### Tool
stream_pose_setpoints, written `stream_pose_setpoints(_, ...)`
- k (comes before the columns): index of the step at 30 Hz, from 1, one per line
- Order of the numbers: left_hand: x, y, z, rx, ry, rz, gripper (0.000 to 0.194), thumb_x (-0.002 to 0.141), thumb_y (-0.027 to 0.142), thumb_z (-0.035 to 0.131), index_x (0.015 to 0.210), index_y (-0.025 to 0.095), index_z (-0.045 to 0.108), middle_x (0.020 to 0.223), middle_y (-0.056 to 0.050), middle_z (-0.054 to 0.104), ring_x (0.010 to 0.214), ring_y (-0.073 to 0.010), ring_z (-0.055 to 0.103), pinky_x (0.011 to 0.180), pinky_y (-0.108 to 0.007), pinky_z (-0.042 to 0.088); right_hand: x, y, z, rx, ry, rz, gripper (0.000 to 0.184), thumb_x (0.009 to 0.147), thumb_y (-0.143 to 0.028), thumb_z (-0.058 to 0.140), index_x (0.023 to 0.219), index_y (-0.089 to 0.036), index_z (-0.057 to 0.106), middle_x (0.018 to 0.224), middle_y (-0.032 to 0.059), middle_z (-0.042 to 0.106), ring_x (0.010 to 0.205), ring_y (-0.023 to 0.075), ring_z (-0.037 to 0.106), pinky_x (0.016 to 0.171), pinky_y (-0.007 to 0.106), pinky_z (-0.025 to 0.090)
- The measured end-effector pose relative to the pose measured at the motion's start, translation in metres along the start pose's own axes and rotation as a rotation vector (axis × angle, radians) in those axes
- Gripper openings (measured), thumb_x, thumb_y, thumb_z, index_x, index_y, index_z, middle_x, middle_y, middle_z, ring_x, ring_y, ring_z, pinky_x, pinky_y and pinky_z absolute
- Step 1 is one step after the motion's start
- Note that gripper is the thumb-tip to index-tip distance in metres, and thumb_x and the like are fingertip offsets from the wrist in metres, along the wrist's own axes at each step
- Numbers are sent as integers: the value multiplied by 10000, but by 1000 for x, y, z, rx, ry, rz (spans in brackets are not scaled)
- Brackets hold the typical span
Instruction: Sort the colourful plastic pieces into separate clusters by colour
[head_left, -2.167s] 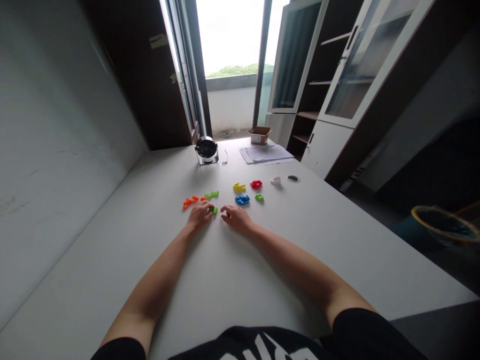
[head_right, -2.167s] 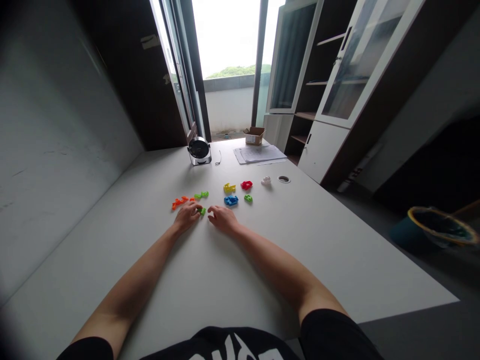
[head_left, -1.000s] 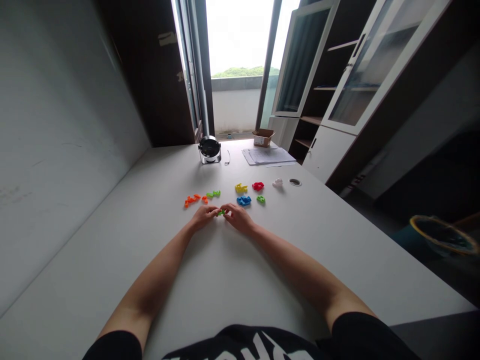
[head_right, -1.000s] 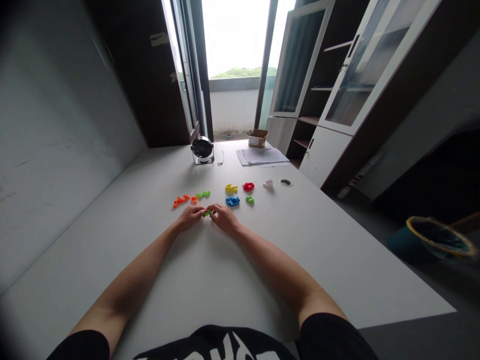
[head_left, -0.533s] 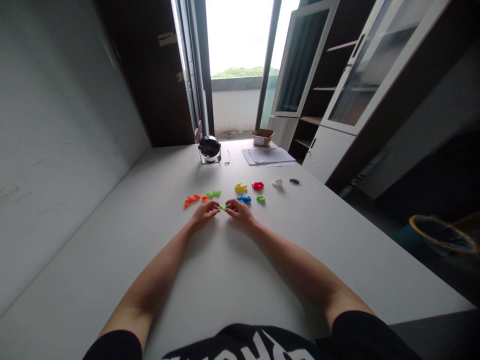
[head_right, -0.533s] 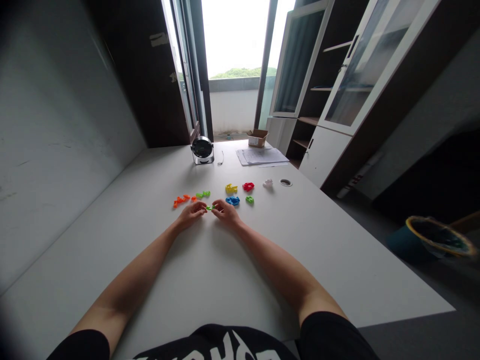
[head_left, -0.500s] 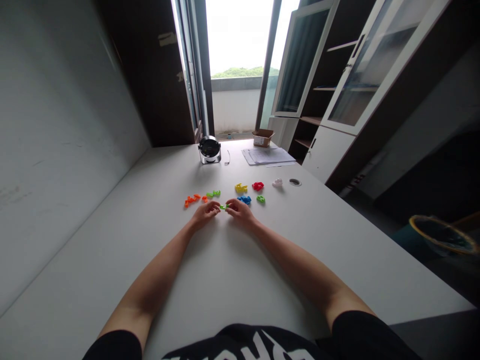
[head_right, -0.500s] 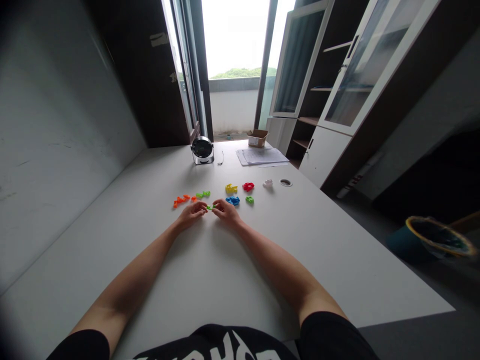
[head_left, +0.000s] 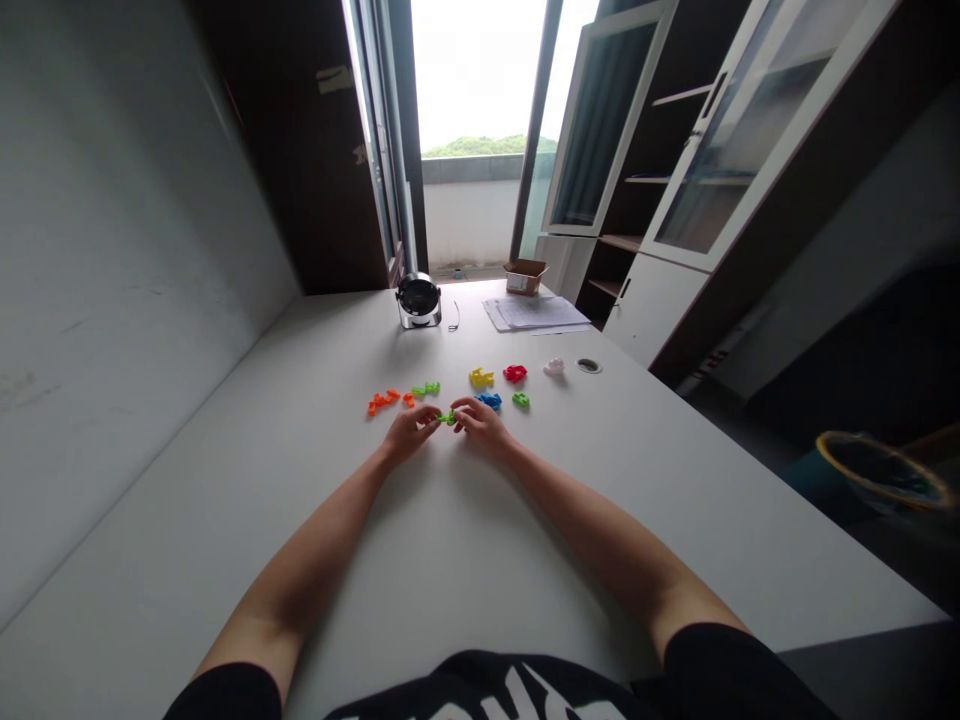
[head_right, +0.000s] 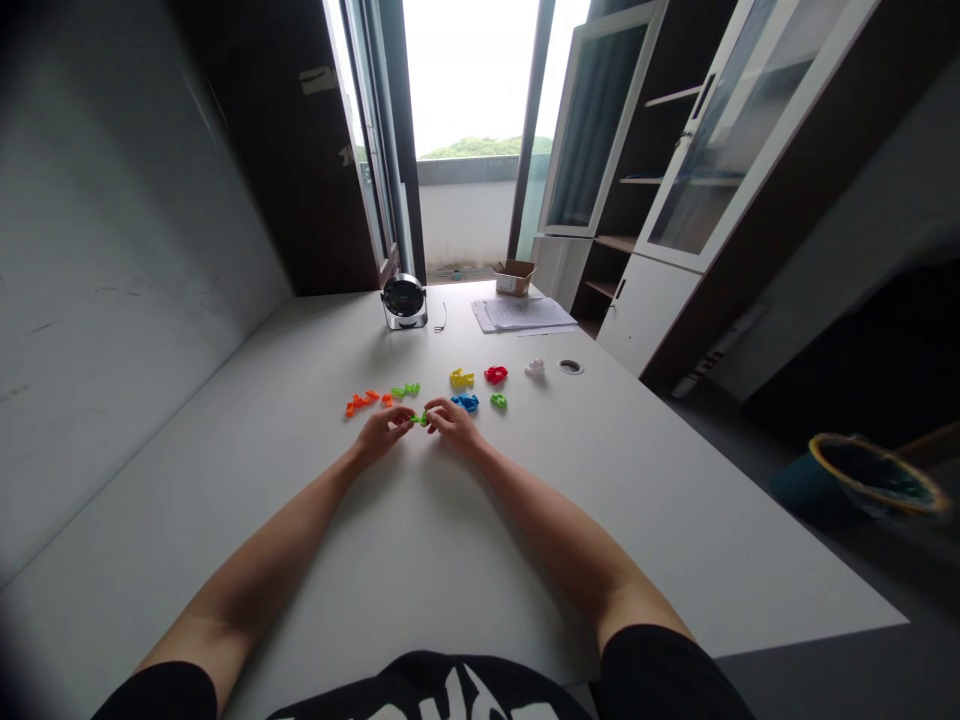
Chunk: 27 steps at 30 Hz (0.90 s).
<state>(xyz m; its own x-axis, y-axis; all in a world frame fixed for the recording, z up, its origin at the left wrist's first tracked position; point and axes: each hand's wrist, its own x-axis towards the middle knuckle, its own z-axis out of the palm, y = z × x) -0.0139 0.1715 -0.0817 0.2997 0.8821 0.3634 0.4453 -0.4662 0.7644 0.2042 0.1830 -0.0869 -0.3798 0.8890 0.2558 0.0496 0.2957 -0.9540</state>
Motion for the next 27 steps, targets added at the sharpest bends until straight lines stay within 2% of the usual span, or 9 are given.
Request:
stream_pose_setpoints(7, 0, 0, -3, -5, 4, -43, 269, 886, 401, 610, 1000, 180, 711, 860, -47, 710, 764, -160, 626, 679, -258, 485, 1, 4, 0, -56, 12, -44, 369, 835, -366, 625, 1168, -211, 582, 958, 44, 696, 882, 175, 668, 771, 305, 522)
stream_pose_setpoints(12, -1, 0, -4, -68, -81, -57, 275, 894, 408, 588, 952, 166, 706, 815, -36, 709, 732, -153, 628, 675, -251, 473, 0, 3, 1, -151, 20, -73, 340, 835, -379, 633, 1128, -209, 607, 1014, 56, 679, 893, 174, 658, 758, 298, 522)
stream_pose_setpoints(18, -1, 1, -4, -64, -114, -85, 309, 891, 441, 584, 922, 161, 712, 797, -35, 715, 720, -156, 626, 669, -248, 464, -1, 0, 0, -159, 12, -59, 326, 841, -437, 632, 1058, -195, 625, 878, 29, 679, 810, 170, 637, 729, 292, 505)
stream_pose_setpoints(23, -1, 4, -5, -24, -133, -65, 313, 907, 435, 560, 913, 165, 718, 799, -35, 717, 717, -156, 621, 671, -248, 457, -1, 1, 1, -181, 21, -48, 323, 849, -466, 619, 1019, -191, 632, 783, 5, 659, 716, 153, 597, 645, 259, 448)
stream_pose_setpoints(27, -1, 4, -6, 18, -141, -52, 293, 909, 412, 559, 899, 168, 720, 792, -28, 714, 704, -149, 608, 652, -238, 444, -2, 0, 1, -207, 35, -65, 290, 862, -447, 604, 996, -193, 641, 777, 3, 662, 707, 149, 595, 650, 260, 444)
